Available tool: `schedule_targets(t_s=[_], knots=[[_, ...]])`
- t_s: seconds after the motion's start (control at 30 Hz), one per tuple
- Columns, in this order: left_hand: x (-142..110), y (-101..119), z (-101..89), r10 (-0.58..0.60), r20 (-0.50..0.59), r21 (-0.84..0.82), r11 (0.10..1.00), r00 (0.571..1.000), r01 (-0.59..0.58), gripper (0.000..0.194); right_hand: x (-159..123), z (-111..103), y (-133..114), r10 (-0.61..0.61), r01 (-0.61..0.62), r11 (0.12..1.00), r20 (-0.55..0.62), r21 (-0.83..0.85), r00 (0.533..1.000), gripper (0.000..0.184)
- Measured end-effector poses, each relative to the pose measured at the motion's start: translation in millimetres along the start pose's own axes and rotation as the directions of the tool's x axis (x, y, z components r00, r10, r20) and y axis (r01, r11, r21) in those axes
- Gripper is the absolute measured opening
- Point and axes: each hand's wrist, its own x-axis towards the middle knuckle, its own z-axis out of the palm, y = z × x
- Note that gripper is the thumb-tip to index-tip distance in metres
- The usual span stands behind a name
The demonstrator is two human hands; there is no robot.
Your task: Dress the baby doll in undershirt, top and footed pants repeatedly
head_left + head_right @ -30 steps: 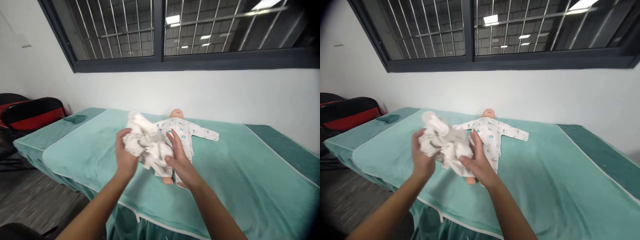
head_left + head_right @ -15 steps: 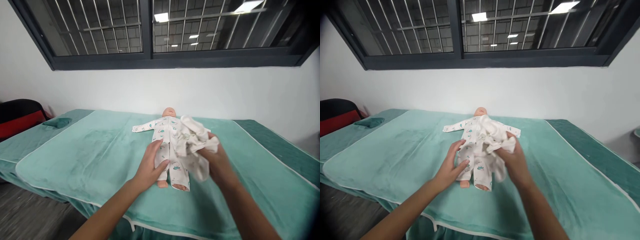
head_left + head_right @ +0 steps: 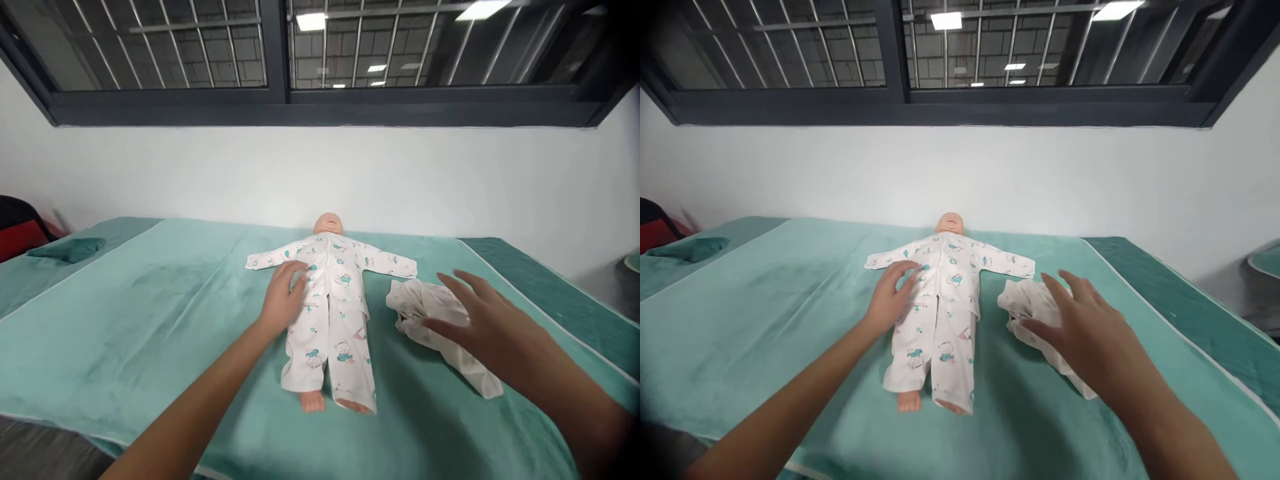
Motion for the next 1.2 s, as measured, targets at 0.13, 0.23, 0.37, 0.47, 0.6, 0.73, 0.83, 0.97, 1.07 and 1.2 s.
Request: schedule_targets(t_s=[0.13,0.23,0.37,0.47,0.6,0.73,0.83,0.97,1.07,1.2], knots=[[71.2,-7.0,34.0,-0.058,0.001,-0.075,0.996,0.998,0.058,0.029,58.2,38.2,-73.7,-0.237,0.214,0.930,0.042,0.298,0.971,0.036],[113.0,-17.1,59.2,-0.262,0.039,-0.144,0.953,0.964,0.265,0.032,118.8,103.9,-101.4,-0.165,0.150,0.873,-0.008,0.463,0.986,0.027],[133.5,-30.7,80.2,-0.260,0.093,-0.111,0.957,0.961,0.270,0.036,181.4,173.4,-100.6,-0.077,0.117,0.875,-0.103,0.471,0.992,0.031],[130.5,-34.1,83.9,-0.203,0.094,-0.084,0.974,0.975,0.211,0.038,198.5,192.1,-91.7,-0.106,0.131,0.866,-0.079,0.482,0.991,0.028],[124.8,-31.3,81.8,-0.183,0.096,-0.104,0.976,0.978,0.193,0.039,198.5,191.9,-87.1,-0.124,0.138,0.838,-0.062,0.527,0.990,0.025],[124.8,-28.1,80.3,-0.187,0.104,-0.106,0.975,0.977,0.197,0.042,197.7,190.0,-88.5,-0.085,0.066,0.842,0.009,0.536,0.996,0.023],[125.0,-26.9,79.8,-0.193,0.114,-0.088,0.975,0.974,0.204,0.041,199.0,190.4,-88.9,-0.032,0.003,0.855,0.048,0.519,0.998,0.016],[123.1,-26.1,79.2,-0.206,0.085,-0.079,0.974,0.975,0.213,0.035,199.5,192.6,-88.3,0.005,-0.026,0.804,0.036,0.594,0.999,0.007],[121.7,-26.2,79.0,-0.200,0.067,-0.093,0.974,0.978,0.205,0.033,199.0,195.4,-87.4,0.012,0.006,0.759,-0.023,0.652,1.000,0.005],[121.4,-27.5,79.6,-0.174,0.050,-0.116,0.977,0.983,0.179,0.036,197.9,198.4,-85.2,0.002,0.077,0.707,-0.111,0.703,0.994,0.004]])
